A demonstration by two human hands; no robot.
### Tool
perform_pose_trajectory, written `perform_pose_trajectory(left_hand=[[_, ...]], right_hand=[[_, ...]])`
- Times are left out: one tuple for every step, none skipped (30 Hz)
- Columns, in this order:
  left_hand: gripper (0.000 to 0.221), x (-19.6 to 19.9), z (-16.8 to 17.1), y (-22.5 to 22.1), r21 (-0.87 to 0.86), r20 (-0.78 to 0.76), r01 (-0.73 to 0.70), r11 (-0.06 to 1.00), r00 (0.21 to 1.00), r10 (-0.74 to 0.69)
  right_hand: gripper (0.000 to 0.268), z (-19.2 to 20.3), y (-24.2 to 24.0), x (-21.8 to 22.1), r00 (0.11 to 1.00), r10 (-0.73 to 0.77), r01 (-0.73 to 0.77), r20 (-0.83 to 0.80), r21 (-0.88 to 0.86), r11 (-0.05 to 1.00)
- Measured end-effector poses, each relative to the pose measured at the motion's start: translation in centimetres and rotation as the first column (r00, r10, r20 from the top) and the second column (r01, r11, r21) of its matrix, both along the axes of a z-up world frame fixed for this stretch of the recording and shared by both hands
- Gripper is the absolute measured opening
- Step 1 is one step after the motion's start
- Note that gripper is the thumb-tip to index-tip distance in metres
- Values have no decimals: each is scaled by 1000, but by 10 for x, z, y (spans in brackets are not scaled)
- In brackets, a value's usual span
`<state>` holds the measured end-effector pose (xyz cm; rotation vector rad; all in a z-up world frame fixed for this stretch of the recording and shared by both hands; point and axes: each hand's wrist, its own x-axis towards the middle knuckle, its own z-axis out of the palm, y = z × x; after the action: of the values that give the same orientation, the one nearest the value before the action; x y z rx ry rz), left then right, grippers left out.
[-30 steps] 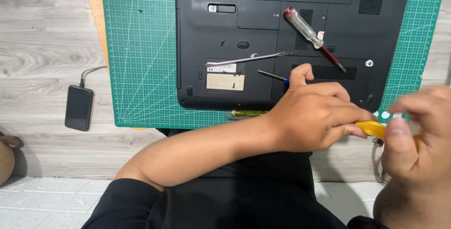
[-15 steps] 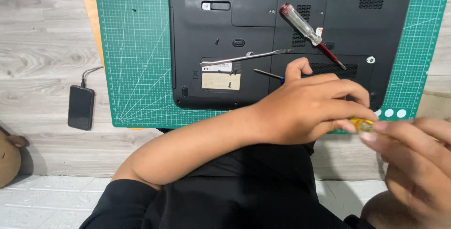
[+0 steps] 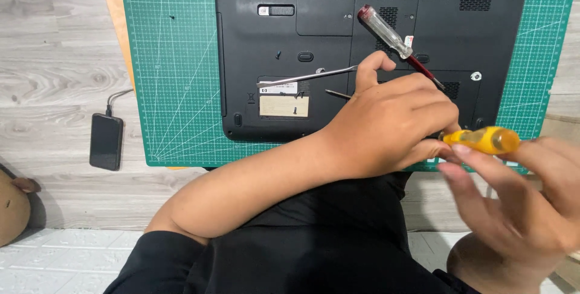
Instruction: Disassembling the back panel of a laptop using various screwdrivers and prying tools to remove the battery.
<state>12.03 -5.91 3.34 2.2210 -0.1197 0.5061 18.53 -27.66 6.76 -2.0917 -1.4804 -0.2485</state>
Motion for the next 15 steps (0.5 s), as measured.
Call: perform_pose_trajectory(left_hand=[[25, 0, 2, 0, -30, -20, -2, 1000, 1000, 2], [26, 0, 3, 0, -60, -39, -5, 998, 999, 3], [26, -1, 2, -3, -59, -40, -4, 998, 999, 2], [23, -2, 1, -5, -63, -22, 2, 998, 1000, -3], [21, -3, -1, -8, -67, -6, 7, 998, 1000, -8], [21, -3, -1, -8, -67, -8, 7, 998, 1000, -8], [22, -3, -1, -9, -60, 0, -6, 998, 1000, 6], [23, -3, 0, -10, -54, 8, -19, 998, 1000, 20], [23, -4, -4, -7, -53, 7, -18, 998, 1000, 19], [27, -6, -7, -4, -12, -58, 17, 1000, 998, -18], [38, -7, -10, -2, 26, -125, 57, 998, 991, -54], [38, -8, -8, 3, 25, -127, 61, 998, 990, -57], [37, -10, -5, 7, -11, -194, 104, 995, 975, -104], [39, -11, -3, 11, -50, -259, 144, 988, 954, -152], [39, -15, -3, 15, -51, -260, 146, 988, 953, -154]], right_hand=[[24, -5, -6, 1, 998, -51, 52, 28, -31, 998], [38, -10, -12, 1, 993, -101, 104, 57, -60, 993], [38, -10, -6, -3, 993, -102, 105, 57, -60, 993], [46, -10, 1, -8, 987, -137, 141, -87, 34, 989], [57, -10, 7, -12, 960, -155, 186, -235, 120, 975], [57, -8, 10, -12, 959, -155, 187, -237, 120, 975], [47, -6, 13, -12, 954, -128, 167, -271, 129, 977], [37, -4, 16, -12, 947, -100, 148, -304, 139, 979], [37, -3, 19, -13, 947, -101, 149, -305, 140, 979], [30, -2, 22, -14, 943, -103, 157, -318, 148, 976], [24, 0, 24, -16, 937, -107, 166, -331, 155, 974], [24, 1, 22, -16, 937, -111, 170, -332, 154, 973], [20, 3, 21, -15, 934, -109, 162, -341, 129, 978], [18, 4, 20, -15, 931, -108, 153, -350, 104, 983], [18, 3, 17, -14, 930, -109, 154, -351, 104, 983]])
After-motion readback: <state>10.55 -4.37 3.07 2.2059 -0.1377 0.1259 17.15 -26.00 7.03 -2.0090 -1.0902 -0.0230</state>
